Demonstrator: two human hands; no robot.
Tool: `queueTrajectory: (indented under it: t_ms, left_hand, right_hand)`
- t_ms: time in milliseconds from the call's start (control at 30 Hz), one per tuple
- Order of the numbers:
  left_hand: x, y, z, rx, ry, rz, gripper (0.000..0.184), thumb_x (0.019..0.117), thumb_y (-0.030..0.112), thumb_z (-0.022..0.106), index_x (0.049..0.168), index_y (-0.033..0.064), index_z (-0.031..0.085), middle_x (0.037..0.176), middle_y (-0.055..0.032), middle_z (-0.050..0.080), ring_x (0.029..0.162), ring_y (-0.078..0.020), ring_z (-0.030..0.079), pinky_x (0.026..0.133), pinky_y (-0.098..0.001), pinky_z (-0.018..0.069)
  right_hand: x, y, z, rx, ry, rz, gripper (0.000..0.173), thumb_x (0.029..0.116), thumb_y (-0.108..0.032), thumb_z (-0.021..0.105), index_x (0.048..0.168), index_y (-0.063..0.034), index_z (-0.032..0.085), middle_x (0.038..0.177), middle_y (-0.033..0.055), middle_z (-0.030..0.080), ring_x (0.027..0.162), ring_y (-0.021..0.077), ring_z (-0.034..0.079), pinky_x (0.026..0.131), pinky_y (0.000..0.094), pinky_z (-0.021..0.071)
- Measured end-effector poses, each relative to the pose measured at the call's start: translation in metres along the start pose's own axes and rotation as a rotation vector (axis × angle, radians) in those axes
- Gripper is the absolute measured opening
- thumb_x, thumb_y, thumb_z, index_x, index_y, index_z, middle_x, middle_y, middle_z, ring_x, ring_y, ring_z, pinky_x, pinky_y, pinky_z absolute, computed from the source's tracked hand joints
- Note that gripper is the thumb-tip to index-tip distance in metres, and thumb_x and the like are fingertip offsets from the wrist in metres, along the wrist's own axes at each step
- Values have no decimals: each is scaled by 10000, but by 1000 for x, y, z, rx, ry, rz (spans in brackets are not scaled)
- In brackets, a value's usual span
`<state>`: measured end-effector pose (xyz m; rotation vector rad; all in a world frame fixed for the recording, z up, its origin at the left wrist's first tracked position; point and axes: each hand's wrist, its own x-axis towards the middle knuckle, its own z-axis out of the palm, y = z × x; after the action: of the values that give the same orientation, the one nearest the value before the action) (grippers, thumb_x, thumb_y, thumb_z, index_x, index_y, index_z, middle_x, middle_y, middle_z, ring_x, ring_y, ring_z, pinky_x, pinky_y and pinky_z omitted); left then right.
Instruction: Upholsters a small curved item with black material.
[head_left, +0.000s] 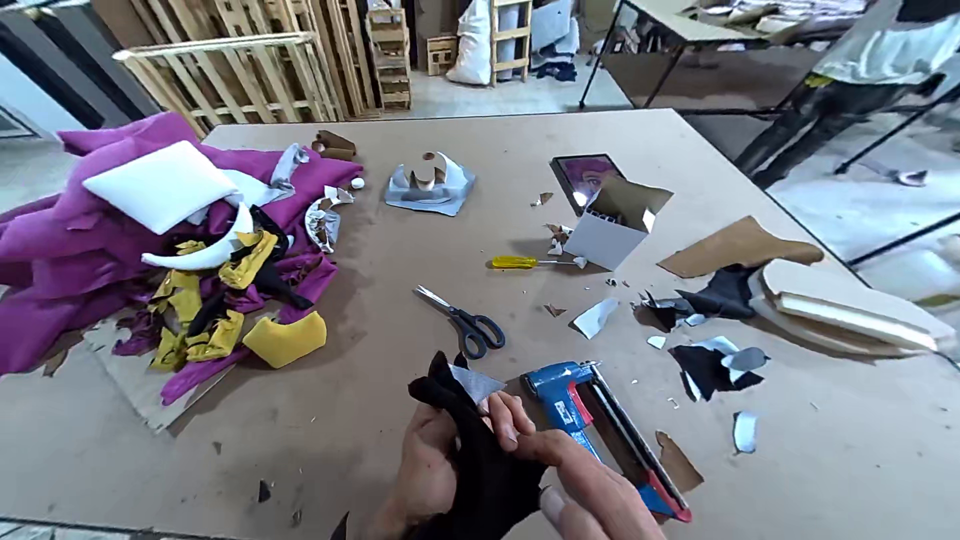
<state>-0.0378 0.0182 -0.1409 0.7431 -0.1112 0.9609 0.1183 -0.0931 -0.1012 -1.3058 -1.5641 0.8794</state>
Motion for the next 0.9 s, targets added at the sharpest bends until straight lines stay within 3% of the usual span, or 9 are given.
queueTrajectory:
  t_ms: [67, 200, 267, 300, 367, 467, 567, 733, 900]
  left_hand:
    - [-4, -6, 13, 92, 125, 41, 328, 1063, 304, 473, 993, 67, 690, 931, -89, 727, 1030, -235, 699, 1065, -432, 487]
    - [-3, -21, 54, 571, 540, 102, 267, 989, -38, 405, 948, 4, 666, 877, -59, 737, 835, -118, 722, 792, -303, 623]
    - [-7, -17, 52, 727, 577, 33, 227, 960, -20, 483, 1030, 40, 690, 943, -20, 739, 876, -96, 714, 812, -302, 613]
    - [-12, -11, 46, 750, 568, -11, 216, 980, 36, 507, 1094, 79, 686, 998, -5, 730, 918, -102, 704, 854, -314, 601]
    - [-26, 4, 38, 756, 522, -147, 228, 1047, 174, 474, 1143, 71, 653, 1032, -47, 721, 932, -160, 705, 870, -358, 595]
    - [-50, 14, 45, 728, 264, -334, 415, 1072, 403, 440, 1116, 70, 683, 1043, -19, 725, 954, -126, 693, 871, -346, 588]
    - [-52, 22, 64, 810, 111, -480, 492, 981, 517, 585, 1121, 54, 671, 998, 4, 698, 909, -66, 665, 807, -295, 569]
    - [-43, 33, 65, 978, -8, -731, 361, 953, 441, 675, 1018, 87, 703, 868, -9, 694, 796, -90, 668, 733, -344, 570]
    - [-58, 26, 49, 926, -139, -575, 333, 1026, 288, 601, 816, 39, 668, 689, -13, 587, 635, -63, 549, 590, -276, 455]
  right_hand:
    - [-2, -11, 1, -33, -19, 26, 549, 1072, -415, 435, 1296, 49, 624, 1235, 182, 678, 1183, 219, 636, 1018, 435, 522]
    - [2, 0, 21, 179, 75, 30, 552, 1072, -425, 421, 1297, 54, 576, 1285, 104, 657, 1212, 78, 605, 1020, 311, 526]
    - [3, 17, 28, 391, 173, -10, 546, 1069, -484, 383, 1237, -16, 610, 1111, -11, 694, 1017, -7, 638, 890, 227, 555]
    - [3, 22, 27, 483, 211, -2, 561, 1047, -568, 391, 1162, -80, 642, 989, -56, 693, 876, -16, 636, 770, 208, 554]
    - [4, 25, 17, 580, 246, -2, 538, 1006, -613, 448, 1086, -139, 689, 916, -69, 700, 794, 0, 636, 702, 212, 545]
    - [5, 24, 6, 455, 255, -73, 476, 1014, -586, 449, 1067, -187, 702, 935, -102, 708, 884, -27, 653, 795, 205, 552]
    - [16, 24, -1, 181, 188, -210, 522, 1056, -564, 364, 1050, -134, 659, 895, -87, 670, 859, -49, 629, 778, 173, 538]
    - [29, 15, -4, -186, 137, -306, 616, 1013, -656, 397, 896, -93, 616, 697, -23, 587, 643, 7, 569, 576, 216, 481]
    - [32, 14, 5, -6, -80, -261, 510, 1009, -545, 559, 873, -58, 624, 674, -5, 587, 602, 12, 560, 539, 201, 468]
